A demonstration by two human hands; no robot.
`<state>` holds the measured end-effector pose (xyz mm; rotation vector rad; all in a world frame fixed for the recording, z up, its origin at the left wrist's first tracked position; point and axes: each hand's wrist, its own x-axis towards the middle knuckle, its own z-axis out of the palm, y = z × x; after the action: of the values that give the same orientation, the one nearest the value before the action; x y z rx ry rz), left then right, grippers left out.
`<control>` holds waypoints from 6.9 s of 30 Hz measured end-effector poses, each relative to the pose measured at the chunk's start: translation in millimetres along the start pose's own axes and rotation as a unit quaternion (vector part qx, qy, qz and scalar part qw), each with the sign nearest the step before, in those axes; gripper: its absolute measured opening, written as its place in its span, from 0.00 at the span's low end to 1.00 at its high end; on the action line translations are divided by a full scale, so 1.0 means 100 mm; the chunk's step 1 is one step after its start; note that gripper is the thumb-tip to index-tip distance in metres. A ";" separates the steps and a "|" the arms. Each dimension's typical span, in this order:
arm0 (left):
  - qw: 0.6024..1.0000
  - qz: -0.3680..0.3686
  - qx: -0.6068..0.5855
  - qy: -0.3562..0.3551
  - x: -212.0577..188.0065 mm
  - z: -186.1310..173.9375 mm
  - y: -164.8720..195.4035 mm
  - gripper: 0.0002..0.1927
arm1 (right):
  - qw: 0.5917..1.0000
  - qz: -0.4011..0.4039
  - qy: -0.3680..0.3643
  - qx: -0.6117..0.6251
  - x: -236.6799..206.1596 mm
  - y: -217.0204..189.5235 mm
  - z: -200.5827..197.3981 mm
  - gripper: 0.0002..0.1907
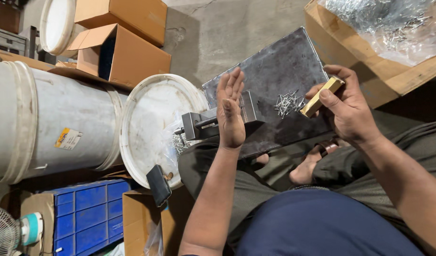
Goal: The person sits on the floor and assembles small metal fasteners by hand. They pick up individual pieces from a pile on a metal plate, insert them into a screw-driven press, and tighten the mechanism to secure the components. The person occasionally uses a small wooden block to assist with the assembly process.
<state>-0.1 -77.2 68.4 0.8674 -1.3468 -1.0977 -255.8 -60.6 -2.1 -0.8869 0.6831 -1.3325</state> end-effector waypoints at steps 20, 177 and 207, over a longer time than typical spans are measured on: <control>0.873 -0.147 0.186 0.427 -0.67 -1.57 0.27 0.13 | 1.000 0.002 -0.005 -0.007 0.01 0.00 -0.09 0.28; 0.865 -0.150 0.190 0.439 -0.29 -1.57 -0.19 0.20 | 0.940 -0.134 0.014 -0.314 0.74 0.22 1.41 0.35; 0.864 -0.363 -0.332 0.105 -0.98 0.01 -0.19 0.14 | 0.695 -0.189 -0.161 -0.675 0.51 -0.47 1.36 0.16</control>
<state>5.5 10.3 20.5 0.9380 -0.3546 -1.8350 -158.8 -91.0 111.2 -2.5007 1.2419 -0.7679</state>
